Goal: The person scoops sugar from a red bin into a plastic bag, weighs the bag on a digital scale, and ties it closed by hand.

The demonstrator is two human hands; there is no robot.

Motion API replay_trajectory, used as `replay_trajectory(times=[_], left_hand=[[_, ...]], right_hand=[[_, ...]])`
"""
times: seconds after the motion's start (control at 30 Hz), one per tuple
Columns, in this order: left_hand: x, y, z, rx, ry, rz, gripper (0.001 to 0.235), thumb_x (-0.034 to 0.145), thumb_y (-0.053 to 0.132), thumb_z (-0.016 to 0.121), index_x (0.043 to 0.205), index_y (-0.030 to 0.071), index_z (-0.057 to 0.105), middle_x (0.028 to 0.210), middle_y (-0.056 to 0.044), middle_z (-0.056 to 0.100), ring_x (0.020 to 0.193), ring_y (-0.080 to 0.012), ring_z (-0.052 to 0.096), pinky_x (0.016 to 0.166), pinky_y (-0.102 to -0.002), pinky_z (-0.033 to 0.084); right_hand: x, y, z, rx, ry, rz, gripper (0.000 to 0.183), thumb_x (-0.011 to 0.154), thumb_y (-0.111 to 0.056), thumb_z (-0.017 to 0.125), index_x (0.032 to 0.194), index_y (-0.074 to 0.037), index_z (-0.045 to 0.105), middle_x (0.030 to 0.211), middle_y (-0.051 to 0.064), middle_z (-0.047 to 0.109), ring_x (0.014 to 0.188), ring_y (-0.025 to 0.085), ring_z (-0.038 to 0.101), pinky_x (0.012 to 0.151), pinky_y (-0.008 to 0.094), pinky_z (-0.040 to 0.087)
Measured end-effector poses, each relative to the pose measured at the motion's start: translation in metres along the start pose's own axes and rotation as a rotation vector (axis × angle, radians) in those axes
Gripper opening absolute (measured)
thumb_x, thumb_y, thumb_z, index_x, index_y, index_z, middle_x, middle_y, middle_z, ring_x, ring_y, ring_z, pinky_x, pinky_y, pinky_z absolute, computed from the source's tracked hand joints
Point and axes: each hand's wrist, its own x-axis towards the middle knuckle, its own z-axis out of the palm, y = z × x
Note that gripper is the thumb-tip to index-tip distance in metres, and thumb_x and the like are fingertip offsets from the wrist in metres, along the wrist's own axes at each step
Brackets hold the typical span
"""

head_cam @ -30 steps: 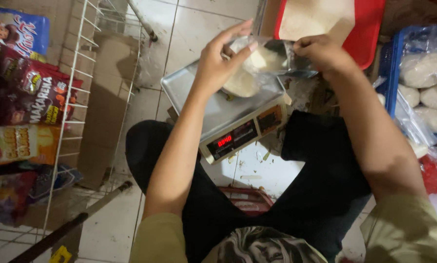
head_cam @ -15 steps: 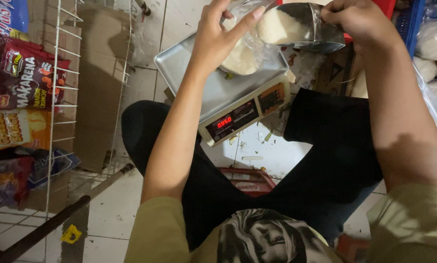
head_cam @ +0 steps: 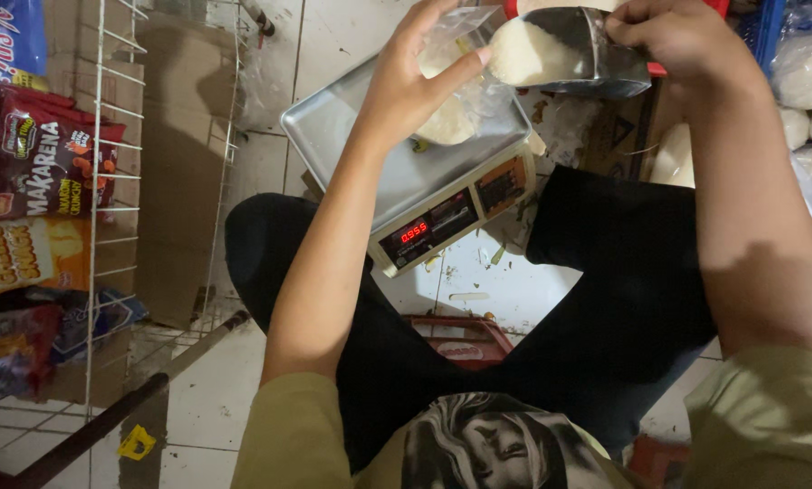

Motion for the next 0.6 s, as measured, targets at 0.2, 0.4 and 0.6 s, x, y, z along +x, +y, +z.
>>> replay_trajectory(times=[0.2, 0.4, 0.6], left_hand=[[0.0, -0.01, 0.001, 0.01, 0.009, -0.014, 0.057, 0.099, 0.035, 0.083, 0.147, 0.017, 0.058, 0.149, -0.006, 0.065, 0.145, -0.0238, 0.059, 0.126, -0.047, 0.041], [-0.001, -0.007, 0.001, 0.023, 0.007, -0.027, 0.058, 0.1, 0.035, 0.083, 0.149, 0.017, 0.057, 0.153, -0.007, 0.061, 0.147, -0.024, 0.055, 0.126, -0.048, 0.039], [0.001, 0.018, -0.004, 0.034, -0.019, -0.152, 0.059, 0.097, 0.035, 0.081, 0.149, 0.019, 0.057, 0.154, -0.004, 0.059, 0.147, -0.0235, 0.052, 0.12, -0.052, 0.041]], right_hand=[[-0.016, -0.008, -0.011, 0.096, 0.042, -0.067, 0.011, 0.105, -0.005, 0.066, 0.095, -0.009, 0.064, 0.1, -0.003, 0.064, 0.092, 0.011, 0.062, 0.087, 0.031, 0.05], [-0.023, 0.004, -0.033, 0.211, 0.201, 0.101, 0.01, 0.103, -0.009, 0.066, 0.097, -0.016, 0.069, 0.096, -0.004, 0.072, 0.092, 0.009, 0.069, 0.088, 0.031, 0.054], [0.001, 0.066, -0.085, 0.354, 0.186, -0.032, 0.017, 0.1, 0.003, 0.063, 0.108, -0.01, 0.07, 0.106, 0.001, 0.07, 0.098, 0.013, 0.068, 0.089, 0.029, 0.053]])
